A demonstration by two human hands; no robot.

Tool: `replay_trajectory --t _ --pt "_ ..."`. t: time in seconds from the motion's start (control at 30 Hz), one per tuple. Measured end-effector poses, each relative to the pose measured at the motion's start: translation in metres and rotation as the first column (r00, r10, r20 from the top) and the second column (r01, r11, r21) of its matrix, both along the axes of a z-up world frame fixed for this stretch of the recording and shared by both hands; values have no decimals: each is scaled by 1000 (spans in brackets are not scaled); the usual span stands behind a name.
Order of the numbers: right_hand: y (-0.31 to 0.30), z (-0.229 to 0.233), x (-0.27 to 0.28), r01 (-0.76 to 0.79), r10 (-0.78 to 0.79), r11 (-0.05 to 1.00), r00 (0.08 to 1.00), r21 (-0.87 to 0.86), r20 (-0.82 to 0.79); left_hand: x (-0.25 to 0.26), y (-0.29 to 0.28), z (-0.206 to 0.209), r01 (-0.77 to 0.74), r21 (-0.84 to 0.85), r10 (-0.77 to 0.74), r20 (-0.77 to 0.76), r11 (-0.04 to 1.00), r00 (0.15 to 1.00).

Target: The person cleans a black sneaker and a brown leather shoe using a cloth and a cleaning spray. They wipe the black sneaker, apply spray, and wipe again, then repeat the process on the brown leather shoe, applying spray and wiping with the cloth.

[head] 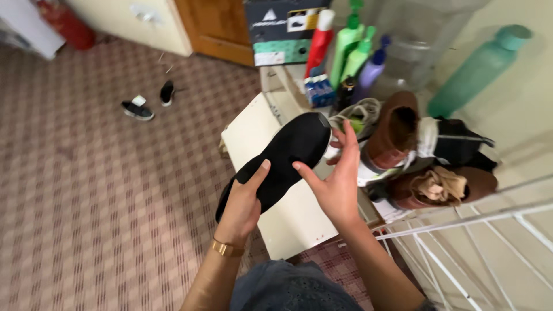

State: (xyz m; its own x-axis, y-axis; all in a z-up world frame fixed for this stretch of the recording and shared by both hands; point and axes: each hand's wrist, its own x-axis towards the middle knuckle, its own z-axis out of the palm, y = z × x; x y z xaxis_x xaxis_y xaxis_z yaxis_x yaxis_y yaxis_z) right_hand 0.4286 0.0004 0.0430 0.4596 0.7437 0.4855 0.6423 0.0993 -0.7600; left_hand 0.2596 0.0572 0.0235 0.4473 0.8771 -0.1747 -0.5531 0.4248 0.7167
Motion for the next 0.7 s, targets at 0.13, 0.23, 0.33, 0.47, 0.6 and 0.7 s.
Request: replay_trajectory --t 0.13,0.23,0.33,0.47,0.6,0.7 --pt "18 -23 -6 -128 127 992 990 -12 -64 -18 4 -20 -89 -9 88 -95 996 992" --pt "34 -40 -15 -237 226 971 950 -24 -215 -34 7 -28 -116 -15 112 -157 993 981" --pt "44 -49 -26 -135 99 976 974 -172 -203 -50 11 -31 -116 -30 106 -233 993 967" --pt "50 -57 -46 -134 85 976 962 -173 -261 -70 23 -36 -99 -64 79 -257 993 963" --pt "59 -69 -63 -56 31 991 981 -124 -191 -103 44 -54 -9 -138 -23 -229 990 973" --pt "68 -84 -84 36 -57 993 981 -114 -187 -136 69 -82 96 -217 -125 -126 971 984"
